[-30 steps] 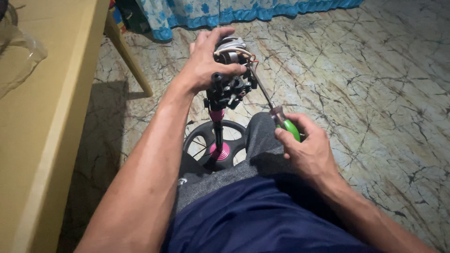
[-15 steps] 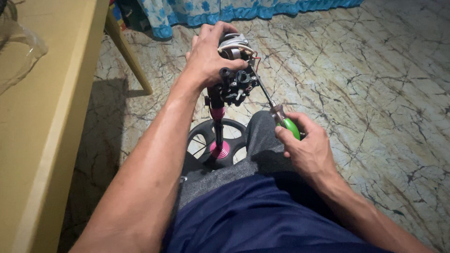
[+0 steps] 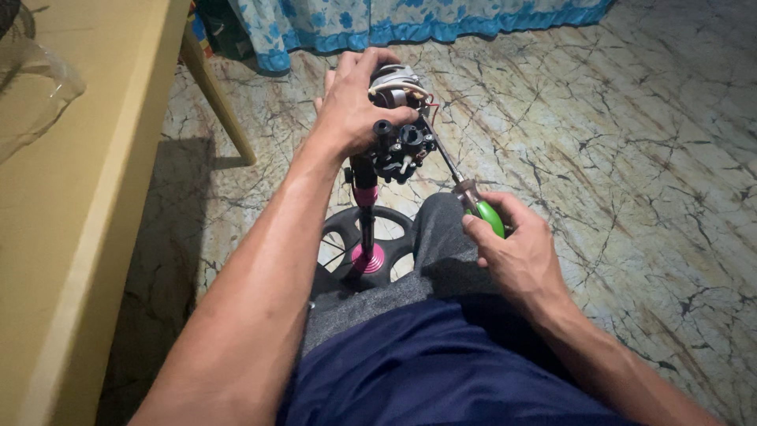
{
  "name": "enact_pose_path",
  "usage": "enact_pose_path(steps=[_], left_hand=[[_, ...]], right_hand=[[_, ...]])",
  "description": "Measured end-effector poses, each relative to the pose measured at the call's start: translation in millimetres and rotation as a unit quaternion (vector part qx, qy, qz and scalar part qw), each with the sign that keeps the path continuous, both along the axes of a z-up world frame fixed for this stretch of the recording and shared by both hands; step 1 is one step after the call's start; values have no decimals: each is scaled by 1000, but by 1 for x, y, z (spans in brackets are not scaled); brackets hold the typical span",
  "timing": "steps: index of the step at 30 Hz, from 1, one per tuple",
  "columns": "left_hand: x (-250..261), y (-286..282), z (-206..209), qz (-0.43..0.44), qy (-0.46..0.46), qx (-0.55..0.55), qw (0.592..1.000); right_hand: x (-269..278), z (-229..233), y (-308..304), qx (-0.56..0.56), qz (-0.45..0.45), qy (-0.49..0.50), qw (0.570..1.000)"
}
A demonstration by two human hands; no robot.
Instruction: The person uses a green-handled screwdriver to tighten screws on a small electrical motor or fan assembly held in their left hand. They repeatedly adjust the device and use the screwdriver on different screws throughout the clip.
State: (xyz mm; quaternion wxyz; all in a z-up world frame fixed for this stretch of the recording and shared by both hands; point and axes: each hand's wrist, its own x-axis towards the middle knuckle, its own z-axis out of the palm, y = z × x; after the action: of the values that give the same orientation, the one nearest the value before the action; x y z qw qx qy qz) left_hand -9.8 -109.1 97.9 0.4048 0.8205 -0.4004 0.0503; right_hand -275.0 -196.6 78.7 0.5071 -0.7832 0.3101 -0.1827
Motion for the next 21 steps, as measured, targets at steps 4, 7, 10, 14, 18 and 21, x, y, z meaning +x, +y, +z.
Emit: enact_pose_path(steps=[4,7,10,14,18,21], left_hand=[[-2,0,1,4,9,3,1000],[-3,0,2,8,19,7,1000],[-4,1,2,7,19,4,1000],[-5,2,1,6,14,-1,1000],[-4,2,0,4,9,-2,1000],[-4,1,-2,5,1,-7,1000]], right_hand=[[0,0,-2,-2,-3,7,1000],[1,0,-1,3,-1,1,1000],[0,-1,0,1,0,-1,1000],[-2,0,-1,-6,0,1,1000],[-3,0,-1,-16,-4,3,1000],[-3,0,0,-14,-6,0,1000]])
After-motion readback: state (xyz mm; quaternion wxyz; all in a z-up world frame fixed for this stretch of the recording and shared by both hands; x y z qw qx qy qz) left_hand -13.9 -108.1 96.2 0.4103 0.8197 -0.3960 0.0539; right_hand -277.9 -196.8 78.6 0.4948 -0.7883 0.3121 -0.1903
